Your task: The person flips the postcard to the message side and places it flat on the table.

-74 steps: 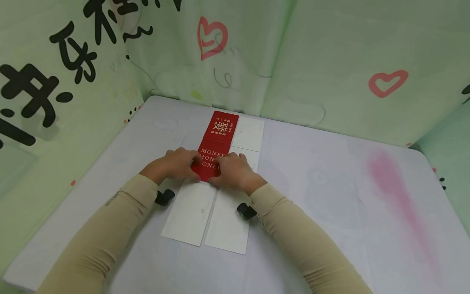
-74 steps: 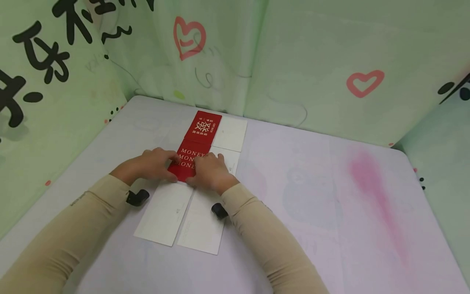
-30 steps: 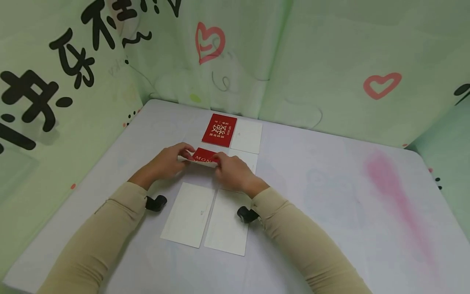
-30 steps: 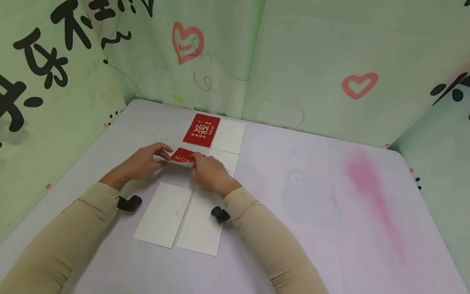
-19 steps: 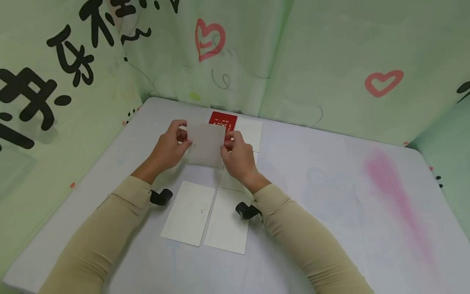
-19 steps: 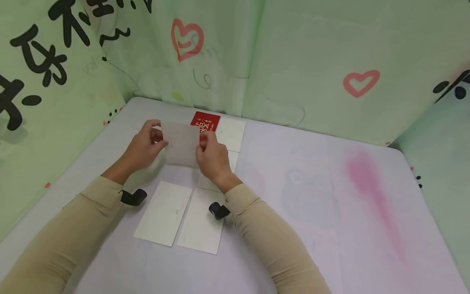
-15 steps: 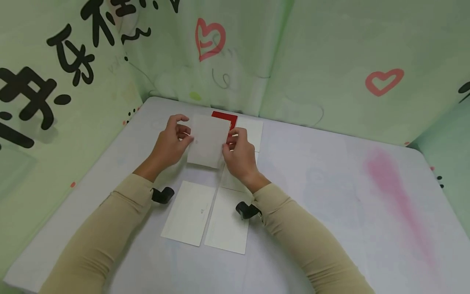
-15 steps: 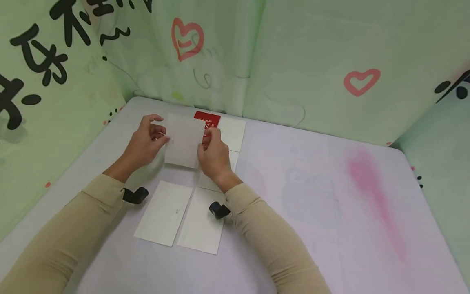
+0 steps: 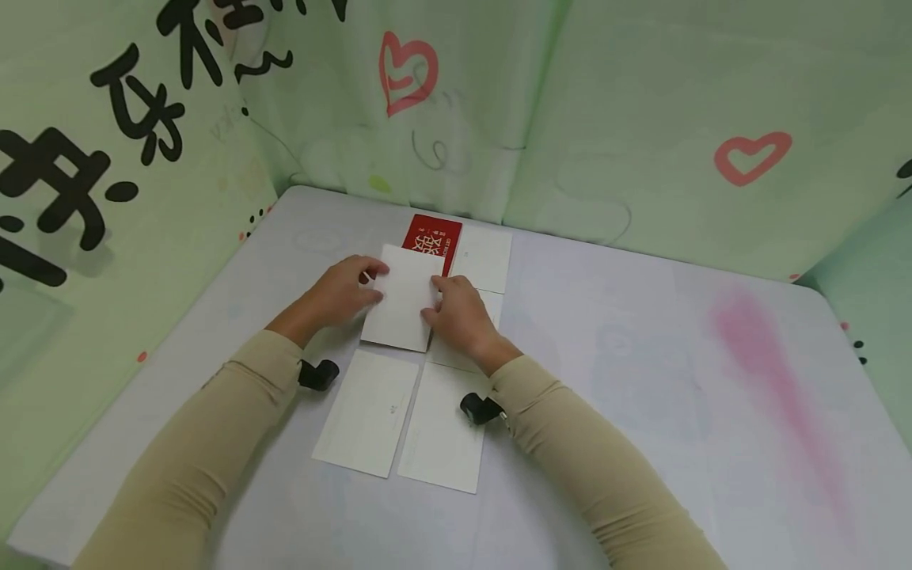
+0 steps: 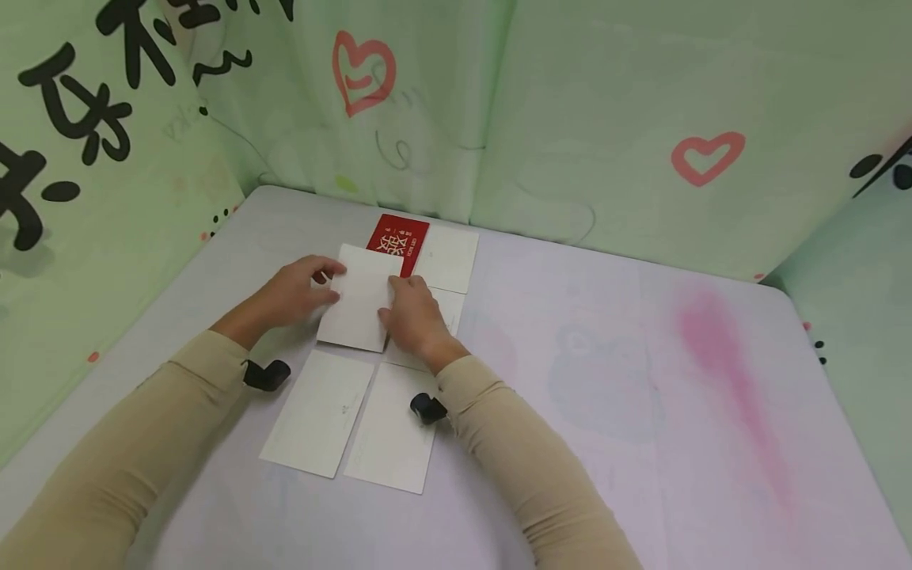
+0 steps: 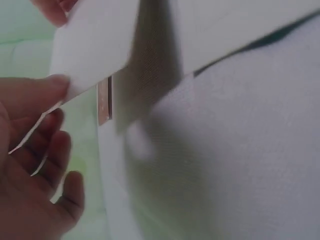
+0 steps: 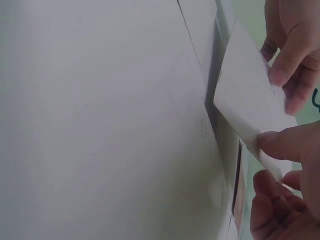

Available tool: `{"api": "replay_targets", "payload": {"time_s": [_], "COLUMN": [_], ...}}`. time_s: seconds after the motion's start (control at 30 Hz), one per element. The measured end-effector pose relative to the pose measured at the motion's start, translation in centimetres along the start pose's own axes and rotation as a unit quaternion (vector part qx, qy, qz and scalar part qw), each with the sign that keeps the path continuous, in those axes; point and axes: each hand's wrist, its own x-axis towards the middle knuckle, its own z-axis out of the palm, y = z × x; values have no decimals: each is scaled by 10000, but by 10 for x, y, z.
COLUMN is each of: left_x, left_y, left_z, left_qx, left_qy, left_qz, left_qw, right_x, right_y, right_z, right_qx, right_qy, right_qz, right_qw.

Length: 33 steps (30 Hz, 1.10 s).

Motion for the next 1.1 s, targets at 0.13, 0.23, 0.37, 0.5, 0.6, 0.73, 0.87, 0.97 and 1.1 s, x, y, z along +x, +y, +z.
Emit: {"api": "replay_targets", "payload": {"time_s": [0.13, 0.23, 0.37, 0.5, 0.6, 0.73, 0.87, 0.97, 1.1], "left_x": [5, 8, 10, 11, 11, 12, 12, 13, 14], "left_y": [-3, -5, -7, -8, -9, -9, -8, -8, -9], "left_z": [2, 5, 10, 13, 15, 16, 16, 16, 16], "left_qx": [104, 195, 378, 525, 520, 490, 508, 524, 514], "left_qy": [-355, -488, -600, -658, -654, -669, -700, -703, -693], "left_qz": [-311, -441, -616, -705, -722, -688, -655, -653, -652], "left_qw": [9988, 9976, 9956, 9940, 9939, 9942, 9941, 9940, 9941], "right_x": [1, 1, 0, 0, 0, 0, 0, 1, 2], "right_y": [3, 4, 4, 1, 0, 0, 0, 0, 1], "right_z": [5, 7, 9, 9, 9, 8, 8, 9, 9], "right_qx": [-665, -933, -948, -1106, -1197, -1208, -1241, -1275, -1335], "right_qy": [-310, -415, -526, -604, -631, -684, -718, -729, -729], "right_qz": [25, -12, -17, -42, -47, -11, 26, 11, -2], "right_qw": [9973, 9948, 9941, 9920, 9908, 9903, 9897, 9892, 9884]}}
